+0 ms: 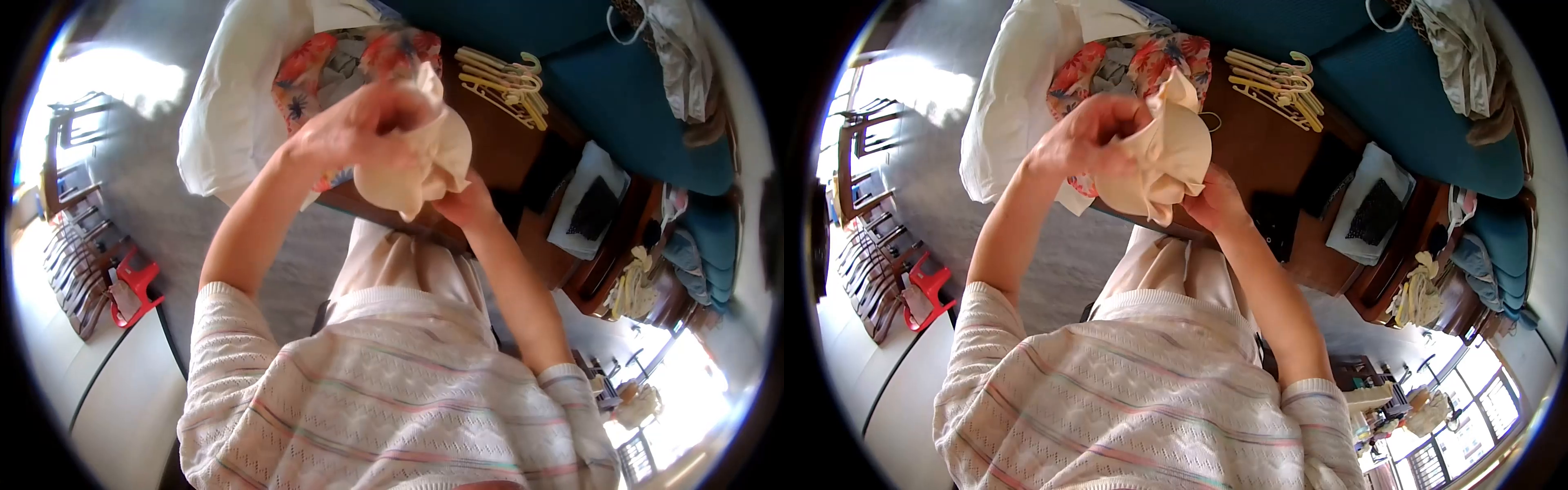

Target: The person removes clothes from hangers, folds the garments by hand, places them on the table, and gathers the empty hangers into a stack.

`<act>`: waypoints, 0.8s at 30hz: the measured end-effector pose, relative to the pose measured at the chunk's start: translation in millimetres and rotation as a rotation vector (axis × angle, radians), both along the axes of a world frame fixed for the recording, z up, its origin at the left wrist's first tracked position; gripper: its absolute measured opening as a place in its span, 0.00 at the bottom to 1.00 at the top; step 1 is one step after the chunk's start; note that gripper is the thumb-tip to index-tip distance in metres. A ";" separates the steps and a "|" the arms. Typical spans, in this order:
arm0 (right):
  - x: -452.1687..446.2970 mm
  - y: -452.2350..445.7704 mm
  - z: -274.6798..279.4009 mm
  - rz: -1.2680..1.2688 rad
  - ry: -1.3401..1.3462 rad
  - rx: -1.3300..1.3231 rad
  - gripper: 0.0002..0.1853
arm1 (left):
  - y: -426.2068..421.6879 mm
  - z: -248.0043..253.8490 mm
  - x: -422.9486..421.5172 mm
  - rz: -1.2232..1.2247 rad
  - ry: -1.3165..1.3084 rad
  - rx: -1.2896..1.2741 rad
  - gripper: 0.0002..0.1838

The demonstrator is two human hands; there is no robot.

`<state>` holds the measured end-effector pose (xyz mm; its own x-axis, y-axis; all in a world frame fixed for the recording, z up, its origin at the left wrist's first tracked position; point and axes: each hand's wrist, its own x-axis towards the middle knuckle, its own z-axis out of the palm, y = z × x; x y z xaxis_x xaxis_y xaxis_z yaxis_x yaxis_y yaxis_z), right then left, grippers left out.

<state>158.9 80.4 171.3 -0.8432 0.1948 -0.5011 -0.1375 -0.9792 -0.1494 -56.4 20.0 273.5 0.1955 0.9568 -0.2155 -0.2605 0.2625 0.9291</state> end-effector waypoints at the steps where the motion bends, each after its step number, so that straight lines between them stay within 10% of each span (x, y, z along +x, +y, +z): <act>1: 1.7 2.4 14.1 0.018 -0.052 0.054 0.18 | -9.7 3.4 7.4 0.005 -0.104 -0.052 0.22; 6: 18.7 -24.5 -11.5 0.129 -0.083 0.081 0.19 | -35.5 18.1 56.1 -0.111 -0.238 -0.040 0.08; 10: 44.6 -15.1 -10.6 0.146 -0.418 0.961 0.14 | -54.3 31.0 66.8 -0.371 -0.407 -0.138 0.09; 13: 84.1 13.6 -1.0 -0.027 -0.822 0.843 0.17 | -72.9 27.0 78.8 -0.111 -0.624 -0.031 0.14; 16: 133.0 36.2 6.6 0.000 -0.960 1.578 0.20 | -76.8 19.0 86.0 0.042 -0.838 -0.242 0.19; 24: 264.9 43.6 76.3 0.086 -1.125 1.283 0.11 | -100.9 -19.8 143.0 0.145 -0.465 -0.441 0.27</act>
<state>423.7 124.0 247.6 -0.2384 0.8932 -0.3813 0.6212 -0.1616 -0.7668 86.6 -80.9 253.7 0.2390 0.8216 -0.5176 -0.6703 0.5253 0.5242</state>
